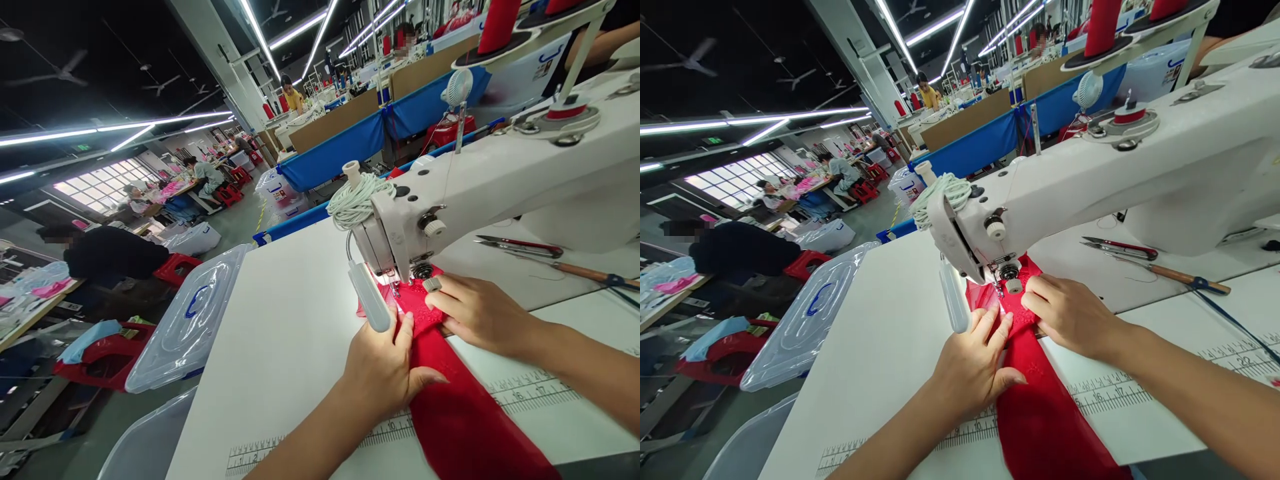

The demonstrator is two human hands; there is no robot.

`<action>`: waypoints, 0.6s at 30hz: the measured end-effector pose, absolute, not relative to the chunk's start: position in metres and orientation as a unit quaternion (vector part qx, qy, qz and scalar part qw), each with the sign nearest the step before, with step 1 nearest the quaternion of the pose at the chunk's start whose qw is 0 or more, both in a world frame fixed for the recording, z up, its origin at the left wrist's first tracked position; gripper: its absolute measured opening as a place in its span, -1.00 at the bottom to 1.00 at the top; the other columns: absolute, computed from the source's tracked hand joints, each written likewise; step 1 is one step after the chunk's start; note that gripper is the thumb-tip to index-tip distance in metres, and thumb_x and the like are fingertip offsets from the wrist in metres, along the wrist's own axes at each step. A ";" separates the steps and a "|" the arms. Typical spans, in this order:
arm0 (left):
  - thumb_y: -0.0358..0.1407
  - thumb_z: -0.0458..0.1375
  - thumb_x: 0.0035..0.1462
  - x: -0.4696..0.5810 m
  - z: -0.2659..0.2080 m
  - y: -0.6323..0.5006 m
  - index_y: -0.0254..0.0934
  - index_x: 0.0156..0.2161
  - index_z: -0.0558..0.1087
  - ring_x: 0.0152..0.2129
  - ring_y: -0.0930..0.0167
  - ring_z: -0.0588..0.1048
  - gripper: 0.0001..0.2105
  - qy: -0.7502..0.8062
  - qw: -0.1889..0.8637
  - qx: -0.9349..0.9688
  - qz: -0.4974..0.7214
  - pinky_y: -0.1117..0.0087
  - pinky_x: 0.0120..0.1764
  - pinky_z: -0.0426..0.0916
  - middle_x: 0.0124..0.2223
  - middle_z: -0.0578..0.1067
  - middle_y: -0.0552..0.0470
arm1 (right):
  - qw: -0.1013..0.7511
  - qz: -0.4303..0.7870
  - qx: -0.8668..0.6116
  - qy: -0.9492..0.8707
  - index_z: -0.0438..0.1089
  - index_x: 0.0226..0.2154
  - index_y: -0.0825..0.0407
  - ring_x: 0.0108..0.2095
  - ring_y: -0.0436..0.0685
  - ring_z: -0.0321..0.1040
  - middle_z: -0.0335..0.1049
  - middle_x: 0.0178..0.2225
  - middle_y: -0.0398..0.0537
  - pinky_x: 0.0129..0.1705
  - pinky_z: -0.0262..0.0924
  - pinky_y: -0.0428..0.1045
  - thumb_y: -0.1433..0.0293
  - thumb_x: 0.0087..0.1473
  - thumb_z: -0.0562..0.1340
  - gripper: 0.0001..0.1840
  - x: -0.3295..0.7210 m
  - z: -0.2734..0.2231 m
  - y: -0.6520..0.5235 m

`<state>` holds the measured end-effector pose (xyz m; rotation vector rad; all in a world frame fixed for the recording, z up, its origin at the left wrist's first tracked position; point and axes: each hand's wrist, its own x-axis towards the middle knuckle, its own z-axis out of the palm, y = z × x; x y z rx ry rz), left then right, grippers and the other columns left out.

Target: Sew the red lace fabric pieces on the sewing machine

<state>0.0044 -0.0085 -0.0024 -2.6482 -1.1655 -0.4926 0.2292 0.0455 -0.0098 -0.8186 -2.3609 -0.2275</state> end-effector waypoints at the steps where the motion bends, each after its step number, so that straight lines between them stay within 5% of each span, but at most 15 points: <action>1: 0.21 -0.41 0.27 0.005 -0.003 -0.009 -0.47 0.12 0.44 -0.25 0.18 0.53 -0.14 -0.395 0.107 -0.896 -0.169 0.24 -0.35 0.51 -0.04 0.52 -0.37 | 0.308 -0.085 -0.312 -0.895 0.19 -0.50 -0.01 -0.50 0.06 0.12 0.18 -0.46 -0.11 -0.51 -0.04 -0.05 0.65 -0.05 0.06 -0.77 0.229 -0.010 0.046; 18: 0.23 -0.41 0.25 0.004 -0.004 -0.003 -0.42 0.12 0.44 -0.27 0.16 0.55 -0.13 -0.427 0.113 -0.885 -0.149 0.28 -0.40 0.47 -0.18 0.56 -0.30 | 0.308 -0.103 -0.311 -0.893 0.25 -0.49 0.02 -0.47 0.06 0.16 0.26 -0.40 -0.03 -0.53 0.02 -0.06 0.63 0.02 0.04 -0.78 0.228 -0.011 0.051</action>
